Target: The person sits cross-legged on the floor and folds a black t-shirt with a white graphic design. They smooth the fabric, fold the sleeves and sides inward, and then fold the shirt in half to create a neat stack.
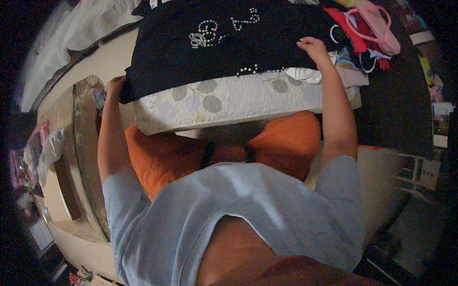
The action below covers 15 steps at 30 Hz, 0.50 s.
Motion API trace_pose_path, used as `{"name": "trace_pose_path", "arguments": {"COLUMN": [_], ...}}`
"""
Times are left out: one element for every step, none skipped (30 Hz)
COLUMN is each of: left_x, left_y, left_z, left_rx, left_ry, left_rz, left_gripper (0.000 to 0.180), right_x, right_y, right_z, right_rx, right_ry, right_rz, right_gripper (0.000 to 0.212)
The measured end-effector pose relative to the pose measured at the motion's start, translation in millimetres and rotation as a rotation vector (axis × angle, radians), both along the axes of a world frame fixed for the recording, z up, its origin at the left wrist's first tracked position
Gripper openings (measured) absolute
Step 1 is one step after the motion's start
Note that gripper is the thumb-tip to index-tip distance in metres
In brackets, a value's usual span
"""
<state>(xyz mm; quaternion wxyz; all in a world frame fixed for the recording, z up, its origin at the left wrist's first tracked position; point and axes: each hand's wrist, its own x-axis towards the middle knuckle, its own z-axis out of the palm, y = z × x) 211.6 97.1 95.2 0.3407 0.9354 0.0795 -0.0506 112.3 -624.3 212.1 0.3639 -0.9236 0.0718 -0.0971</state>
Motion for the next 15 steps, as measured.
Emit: {"name": "trace_pose_path", "arguments": {"left_x": [4.6,5.5,-2.9,-19.3,-31.5,-39.1,-41.0,-50.1,-63.1,-72.1,-76.6,-78.9,-76.9,-72.9,-67.0], "left_y": [-0.3,-54.2,-104.7,-147.9,-174.4,-205.3,-243.4,-280.9,-311.9,-338.5,-357.0,-372.6,-387.2,-396.9,-405.8], "left_z": [0.1,14.4,42.7,76.2,90.1,100.0,109.4,122.0,132.4,137.0,135.9,130.4,125.0,119.7,114.1], "left_rx": [0.197,0.127,0.079,0.058,-0.055,-0.191,-0.343,-0.14,-0.093,-0.05,-0.011,0.027,0.058,0.063,0.068], "left_ry": [-0.22,-0.391,-0.57,-0.741,-0.724,-0.686,-0.63,-0.704,-0.741,-0.779,-0.775,-0.771,-0.768,-0.743,-0.718], "left_rz": [-0.013,-0.046,-0.075,-0.092,-0.206,-0.327,-0.458,-0.604,-0.661,-0.721,-0.745,-0.766,-0.798,-0.819,-0.837], "left_gripper": [0.031,0.029,0.028,0.027,0.029,0.031,0.033,0.037,0.039,0.042,0.043,0.045,0.046,0.048,0.049], "right_x": [-0.3,-8.6,-16.2,-24.2,-30.4,-38.5,-49.9,-59.3,-65.6,-73.1,-79.2,-78.0,-79.6,-80.7,-79.6], "right_y": [-0.1,-10.9,-20.7,-19.0,-4.8,2.9,-0.3,-3.2,-3.0,-1.8,5.9,5.5,1.9,7.7,13.7], "right_z": [-3.8,-8.5,-14.4,-11.7,-0.1,10.5,19.2,17.6,16.0,13.9,7.7,-6.2,-21.8,-22.7,-22.7], "right_rx": [-0.056,-0.136,-0.158,0.066,0.302,0.529,0.676,0.69,0.714,0.731,0.777,0.745,0.705,0.663,0.644], "right_ry": [-0.056,-0.101,-0.23,-0.272,-0.314,-0.35,-0.431,-0.537,-0.645,-0.756,-0.815,-0.84,-0.869,-0.887,-0.866], "right_rz": [-0.006,-0.045,-0.064,-0.162,-0.236,-0.319,-0.365,-0.412,-0.447,-0.484,-0.493,-0.46,-0.437,-0.412,-0.427], "right_gripper": [0.029,0.029,0.022,0.021,0.021,0.022,0.027,0.027,0.026,0.026,0.022,0.021,0.021,0.02,0.018]}}
